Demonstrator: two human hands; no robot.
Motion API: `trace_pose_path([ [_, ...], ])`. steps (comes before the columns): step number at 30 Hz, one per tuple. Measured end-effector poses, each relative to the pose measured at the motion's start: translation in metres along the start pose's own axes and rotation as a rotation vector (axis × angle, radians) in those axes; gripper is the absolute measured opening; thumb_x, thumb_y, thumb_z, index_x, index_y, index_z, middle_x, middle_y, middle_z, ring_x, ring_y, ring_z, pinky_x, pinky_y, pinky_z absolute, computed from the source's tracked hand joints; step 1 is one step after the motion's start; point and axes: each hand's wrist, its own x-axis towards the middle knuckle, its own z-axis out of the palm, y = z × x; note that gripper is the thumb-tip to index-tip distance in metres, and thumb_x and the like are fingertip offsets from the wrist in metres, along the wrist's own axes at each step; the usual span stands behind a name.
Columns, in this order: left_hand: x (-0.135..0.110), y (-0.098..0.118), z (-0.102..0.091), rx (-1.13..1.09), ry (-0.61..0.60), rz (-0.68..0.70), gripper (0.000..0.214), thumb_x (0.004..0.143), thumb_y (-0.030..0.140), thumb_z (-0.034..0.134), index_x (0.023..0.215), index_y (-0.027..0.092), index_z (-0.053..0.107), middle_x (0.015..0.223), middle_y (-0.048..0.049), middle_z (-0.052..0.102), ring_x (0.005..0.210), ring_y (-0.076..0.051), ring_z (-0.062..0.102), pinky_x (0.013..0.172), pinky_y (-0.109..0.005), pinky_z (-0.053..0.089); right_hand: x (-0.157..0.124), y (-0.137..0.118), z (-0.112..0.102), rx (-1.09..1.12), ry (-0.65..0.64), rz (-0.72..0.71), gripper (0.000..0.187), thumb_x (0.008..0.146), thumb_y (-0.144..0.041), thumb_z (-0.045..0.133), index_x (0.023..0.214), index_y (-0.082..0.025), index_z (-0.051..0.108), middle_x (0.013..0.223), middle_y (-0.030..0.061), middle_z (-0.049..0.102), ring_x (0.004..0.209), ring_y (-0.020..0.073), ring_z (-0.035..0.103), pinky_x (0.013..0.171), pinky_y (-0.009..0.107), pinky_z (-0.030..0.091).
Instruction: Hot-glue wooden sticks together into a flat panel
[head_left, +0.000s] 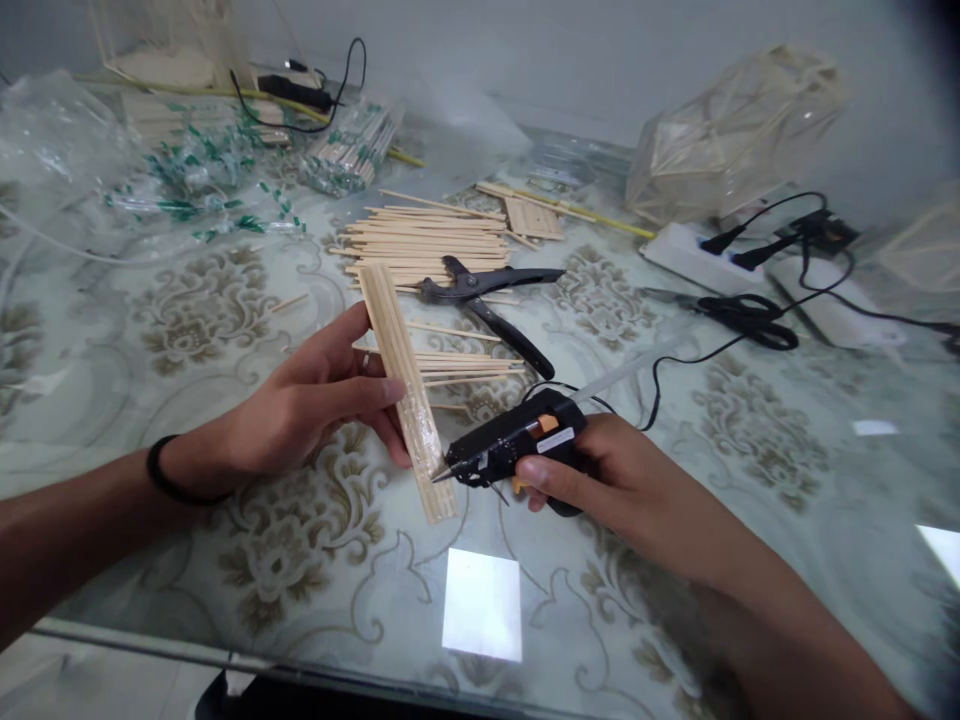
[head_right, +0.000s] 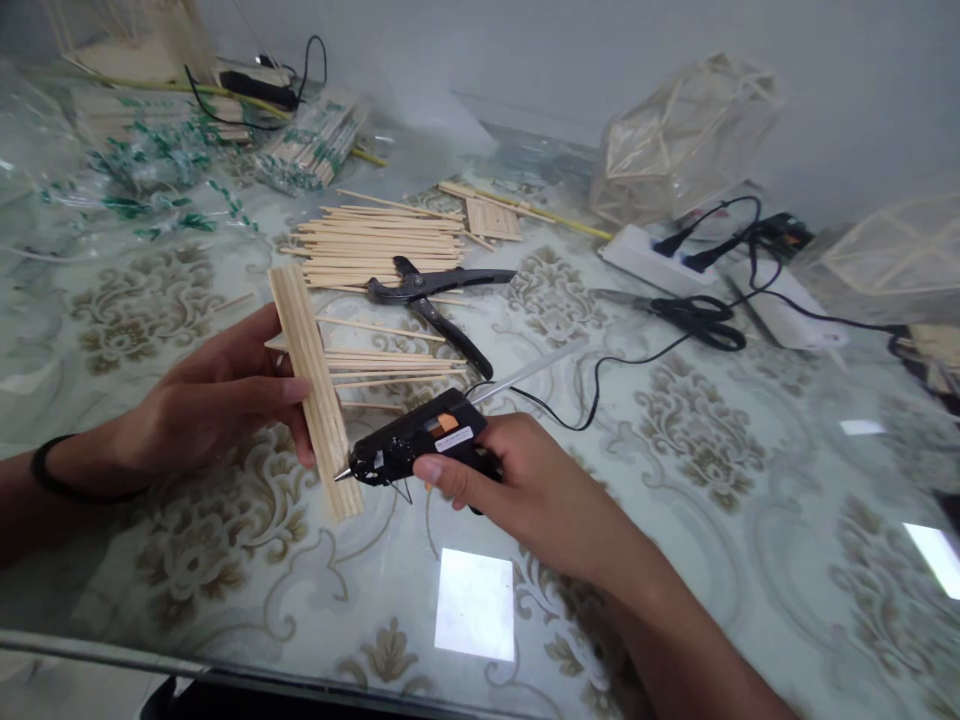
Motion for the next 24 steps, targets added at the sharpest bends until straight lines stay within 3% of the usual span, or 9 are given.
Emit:
trace_pose_path([
  [5, 0.0009, -0.0034, -0.0046, 0.016, -0.01, 0.034, 0.056, 0.097, 0.015, 0.074, 0.151, 0.024, 0.062, 0.098, -0.0032, 0.085, 0.067, -0.019, 0.08, 0.059, -0.028, 0.069, -0.0021, -0.0002, -0.003, -0.081, -0.069, -0.013, 0.057, 0.098, -0.074, 0.071, 0.073, -0.022, 0.067, 0.063, -0.0039, 0.053, 0.057, 0.014, 0.046, 0.052, 0.028, 0.033],
  [8, -0.0001, -0.0049, -0.0056, 0.023, -0.025, 0.063, 0.046, 0.099, 0.016, 0.071, 0.144, 0.026, 0.068, 0.102, -0.0018, 0.084, 0.072, -0.018, 0.079, 0.061, -0.026, 0.069, -0.005, 0.0003, -0.0036, -0.061, -0.066, 0.0, 0.059, 0.097, -0.078, 0.069, 0.077, -0.022, 0.069, 0.068, -0.0016, 0.057, 0.061, 0.0156, 0.049, 0.054, 0.029, 0.036],
  [11, -0.0014, -0.0044, -0.0046, 0.019, -0.055, 0.074, 0.037, 0.099, 0.02, 0.071, 0.136, 0.025, 0.072, 0.101, -0.0006, 0.084, 0.072, -0.017, 0.078, 0.062, -0.023, 0.067, -0.0077, 0.0013, -0.0036, -0.03, 0.02, 0.014, 0.068, 0.098, -0.086, 0.061, 0.075, -0.022, 0.068, 0.07, 0.0018, 0.063, 0.064, 0.0182, 0.055, 0.057, 0.031, 0.041],
  [15, -0.0023, -0.0039, -0.004, 0.046, -0.062, 0.057, 0.042, 0.1, 0.019, 0.069, 0.142, 0.025, 0.068, 0.1, -0.0007, 0.085, 0.074, -0.016, 0.078, 0.064, -0.021, 0.065, -0.0068, 0.0039, -0.0036, -0.033, 0.089, -0.002, 0.074, 0.095, -0.092, 0.057, 0.074, -0.022, 0.068, 0.068, 0.0039, 0.066, 0.064, 0.0201, 0.059, 0.058, 0.032, 0.044],
  [21, -0.0024, -0.0041, -0.0026, 0.105, -0.031, -0.019, 0.047, 0.097, 0.021, 0.073, 0.141, 0.022, 0.059, 0.096, -0.0027, 0.082, 0.079, -0.019, 0.078, 0.063, -0.023, 0.065, -0.0017, 0.0063, -0.0031, -0.06, 0.153, -0.038, 0.068, 0.098, -0.083, 0.063, 0.069, -0.022, 0.069, 0.066, 0.0033, 0.067, 0.061, 0.018, 0.057, 0.056, 0.031, 0.043],
  [24, -0.0028, -0.0022, 0.0, 0.156, -0.026, -0.065, 0.037, 0.099, 0.025, 0.074, 0.132, 0.021, 0.059, 0.094, -0.0029, 0.079, 0.08, -0.018, 0.076, 0.064, -0.023, 0.063, -0.0028, 0.0046, -0.0007, -0.077, 0.195, -0.028, 0.061, 0.101, -0.074, 0.065, 0.071, -0.022, 0.068, 0.066, 0.0025, 0.066, 0.06, 0.0177, 0.055, 0.055, 0.031, 0.04],
])
